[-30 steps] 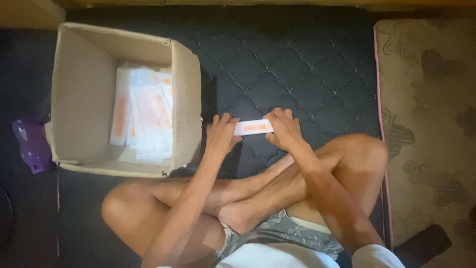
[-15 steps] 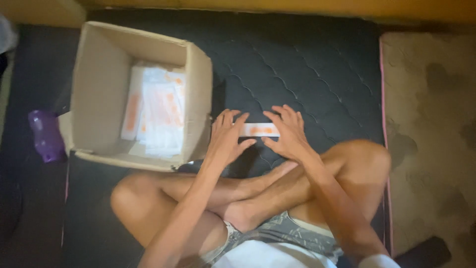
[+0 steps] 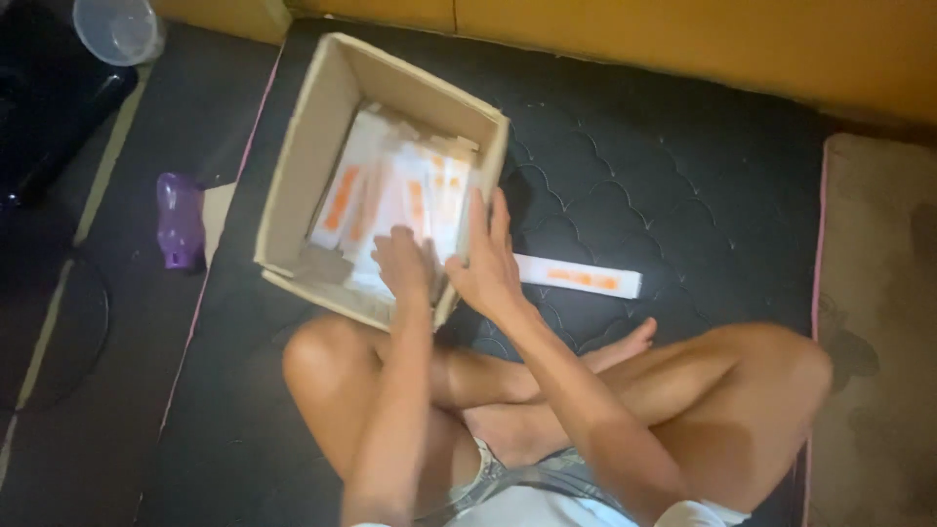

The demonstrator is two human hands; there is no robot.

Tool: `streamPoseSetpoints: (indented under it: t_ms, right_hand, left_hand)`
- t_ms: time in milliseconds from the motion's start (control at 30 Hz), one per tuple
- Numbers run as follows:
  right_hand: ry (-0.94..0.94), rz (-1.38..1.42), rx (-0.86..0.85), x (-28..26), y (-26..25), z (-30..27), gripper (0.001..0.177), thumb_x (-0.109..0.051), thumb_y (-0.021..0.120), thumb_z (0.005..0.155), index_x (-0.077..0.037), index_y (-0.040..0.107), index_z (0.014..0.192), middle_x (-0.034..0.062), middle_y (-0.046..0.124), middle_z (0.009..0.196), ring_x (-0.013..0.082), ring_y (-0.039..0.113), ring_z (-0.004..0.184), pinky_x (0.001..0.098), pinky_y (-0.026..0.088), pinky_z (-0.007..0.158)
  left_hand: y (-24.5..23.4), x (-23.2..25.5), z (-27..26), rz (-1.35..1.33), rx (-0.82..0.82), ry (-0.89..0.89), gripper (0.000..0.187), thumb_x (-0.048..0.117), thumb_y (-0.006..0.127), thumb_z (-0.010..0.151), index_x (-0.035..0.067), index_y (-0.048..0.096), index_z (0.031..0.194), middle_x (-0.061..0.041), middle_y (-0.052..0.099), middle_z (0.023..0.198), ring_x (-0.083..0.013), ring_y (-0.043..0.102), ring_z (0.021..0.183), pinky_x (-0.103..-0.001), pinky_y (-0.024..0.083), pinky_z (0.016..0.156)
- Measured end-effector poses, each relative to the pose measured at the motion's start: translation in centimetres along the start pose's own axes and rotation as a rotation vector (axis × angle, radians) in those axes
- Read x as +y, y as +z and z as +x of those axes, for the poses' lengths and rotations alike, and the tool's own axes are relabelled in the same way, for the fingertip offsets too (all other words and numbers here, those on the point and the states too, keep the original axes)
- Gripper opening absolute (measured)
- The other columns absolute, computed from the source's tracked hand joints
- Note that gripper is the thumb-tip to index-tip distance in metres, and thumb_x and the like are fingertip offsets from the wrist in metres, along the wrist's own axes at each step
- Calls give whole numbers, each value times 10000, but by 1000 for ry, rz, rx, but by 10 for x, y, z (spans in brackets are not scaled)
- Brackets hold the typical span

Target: The person is sitting and peeling labels from paper strips taken from a cardboard box.

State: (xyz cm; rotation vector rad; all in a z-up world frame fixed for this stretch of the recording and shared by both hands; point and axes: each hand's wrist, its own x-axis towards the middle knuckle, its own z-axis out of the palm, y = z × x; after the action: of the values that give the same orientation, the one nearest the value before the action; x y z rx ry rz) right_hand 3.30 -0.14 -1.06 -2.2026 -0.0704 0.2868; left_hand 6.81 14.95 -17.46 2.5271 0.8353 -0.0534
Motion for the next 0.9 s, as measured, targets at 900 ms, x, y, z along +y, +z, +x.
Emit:
streamPoseSetpoints:
  t_ms: [900]
  right_hand:
    - [-17,133,-25,-8,-25,1,817,-279,671,892,-256,300,1620,205,109,1700,469,314,1490,588,410,1136]
  left_hand:
    - [-79,47,-18,-331,-81,163,124,187,677,976,164,798,987,-94,751,776,-296,754,735,-427,596,781]
